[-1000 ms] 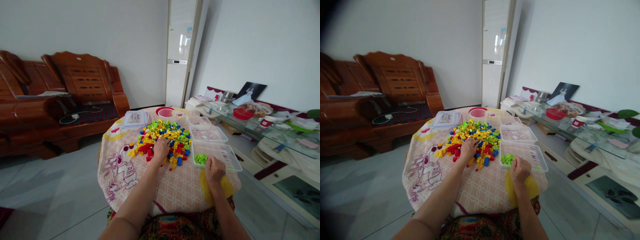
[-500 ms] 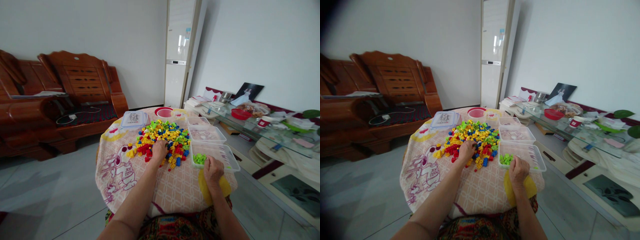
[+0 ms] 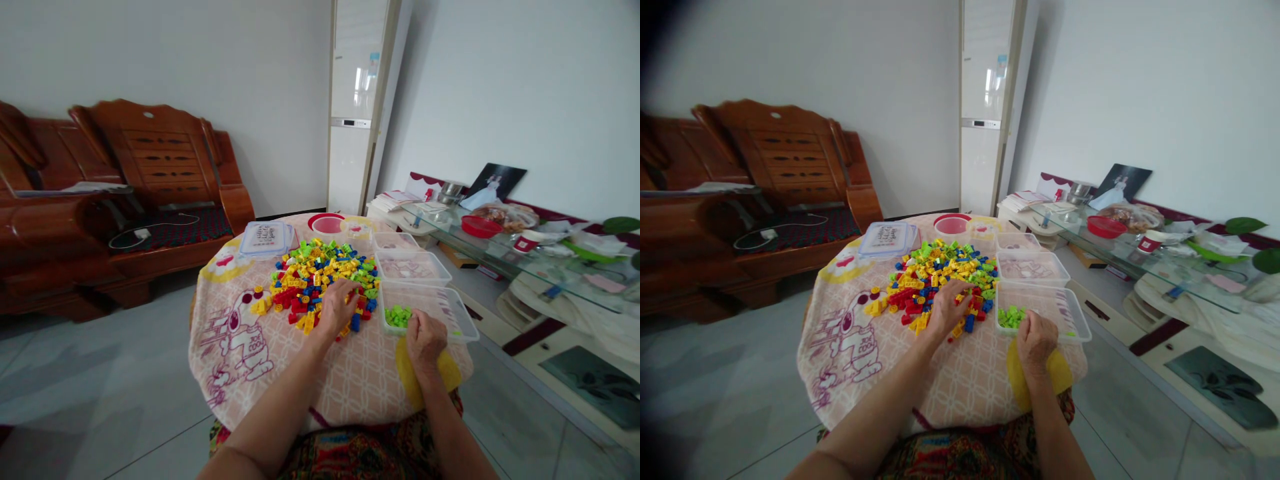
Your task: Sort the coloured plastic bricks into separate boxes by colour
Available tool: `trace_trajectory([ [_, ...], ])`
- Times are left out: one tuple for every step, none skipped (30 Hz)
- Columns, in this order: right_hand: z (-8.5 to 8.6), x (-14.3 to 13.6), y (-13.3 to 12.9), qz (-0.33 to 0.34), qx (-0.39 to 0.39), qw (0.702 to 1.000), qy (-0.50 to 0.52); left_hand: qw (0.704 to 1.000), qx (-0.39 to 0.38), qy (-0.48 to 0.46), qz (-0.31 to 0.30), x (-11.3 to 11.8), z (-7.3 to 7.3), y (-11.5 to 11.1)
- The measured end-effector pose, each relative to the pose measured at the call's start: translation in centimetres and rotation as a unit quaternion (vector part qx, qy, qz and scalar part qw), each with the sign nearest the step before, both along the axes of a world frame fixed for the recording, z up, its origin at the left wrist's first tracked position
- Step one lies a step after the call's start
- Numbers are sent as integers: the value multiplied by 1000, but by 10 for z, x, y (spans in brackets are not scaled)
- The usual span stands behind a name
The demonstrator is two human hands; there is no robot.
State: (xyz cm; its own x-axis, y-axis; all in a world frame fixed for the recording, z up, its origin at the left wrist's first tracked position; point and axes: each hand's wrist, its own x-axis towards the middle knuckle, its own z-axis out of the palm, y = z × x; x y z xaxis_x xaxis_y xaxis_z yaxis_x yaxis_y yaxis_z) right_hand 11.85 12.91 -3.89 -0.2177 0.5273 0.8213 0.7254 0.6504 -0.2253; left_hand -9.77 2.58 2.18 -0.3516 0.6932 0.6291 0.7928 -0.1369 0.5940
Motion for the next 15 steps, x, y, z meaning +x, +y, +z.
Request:
trace_trajectory([
  [0, 0, 0, 0, -5, 1000, 0, 999, 6, 6, -36, 10, -1, 1],
  [0, 0, 0, 0, -11, 1000, 2, 997, 8, 14, -69, 19, -2, 2],
  [0, 0, 0, 0, -16, 1000, 3, 995, 5, 25, -100, 28, -3, 4],
  [1, 0, 0, 1, -19, 1000, 5, 991, 0, 37, -128, 36, -5, 5],
  [1, 0, 0, 1, -19, 1000, 6, 987, -7, 51, -151, 44, -7, 7],
  [1, 0, 0, 3, -18, 1000, 5, 983, -13, 65, -170, 49, -9, 8],
  [2, 0, 0, 5, -14, 1000, 4, 979, -18, 79, -184, 54, -11, 9],
  [2, 0, -1, 7, -10, 1000, 3, 976, -20, 92, -195, 57, -12, 10],
  [2, 0, -1, 8, -9, 1000, 3, 974, -20, 102, -202, 58, -14, 11],
  [2, 0, -1, 7, -9, 1000, 3, 973, -16, 108, -205, 58, -14, 11],
  [2, 0, -1, 5, -12, 1000, 4, 973, -10, 110, -203, 57, -15, 11],
  [2, 0, -1, 3, -16, 1000, 5, 975, -2, 107, -194, 53, -15, 11],
  [2, -1, -1, 2, -20, 1000, 6, 979, 6, 99, -176, 48, -14, 10],
  [2, -1, -1, 2, -22, 1000, 6, 985, 13, 87, -148, 41, -14, 9],
  [1, 0, -1, 3, -22, 1000, 5, 991, 16, 72, -112, 33, -13, 8],
])
